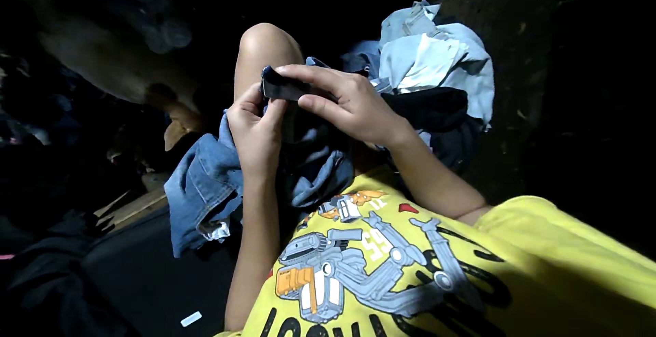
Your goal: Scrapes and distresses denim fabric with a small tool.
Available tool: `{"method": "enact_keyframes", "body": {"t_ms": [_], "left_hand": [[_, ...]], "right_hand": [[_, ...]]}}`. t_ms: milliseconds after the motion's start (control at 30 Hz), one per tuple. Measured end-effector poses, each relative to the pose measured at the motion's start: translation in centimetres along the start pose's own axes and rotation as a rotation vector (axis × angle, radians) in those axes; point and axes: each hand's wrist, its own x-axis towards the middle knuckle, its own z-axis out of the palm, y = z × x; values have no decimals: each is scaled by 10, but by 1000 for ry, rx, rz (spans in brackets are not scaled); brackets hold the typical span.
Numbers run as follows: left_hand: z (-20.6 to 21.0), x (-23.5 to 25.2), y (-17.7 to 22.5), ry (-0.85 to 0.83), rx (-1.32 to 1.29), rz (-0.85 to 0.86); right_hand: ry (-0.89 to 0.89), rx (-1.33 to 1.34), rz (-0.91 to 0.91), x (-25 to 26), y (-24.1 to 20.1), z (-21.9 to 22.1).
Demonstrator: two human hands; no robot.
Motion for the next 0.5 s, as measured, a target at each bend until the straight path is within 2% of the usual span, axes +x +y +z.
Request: {"method": "enact_keyframes", "body": {"t_ms": [100, 267, 367, 500], "left_hand": [[1, -1, -1, 49, -13, 7], [3, -3, -5, 39, 89, 58], [7, -6, -8, 45, 159, 82], [8, -7, -9, 83, 96, 94]], "right_hand": [[51, -119, 3, -9, 2, 7], [161, -206, 33, -14, 2, 12], [247, -202, -20, -7, 3, 22], [332, -147, -21, -9, 7, 37]]}}
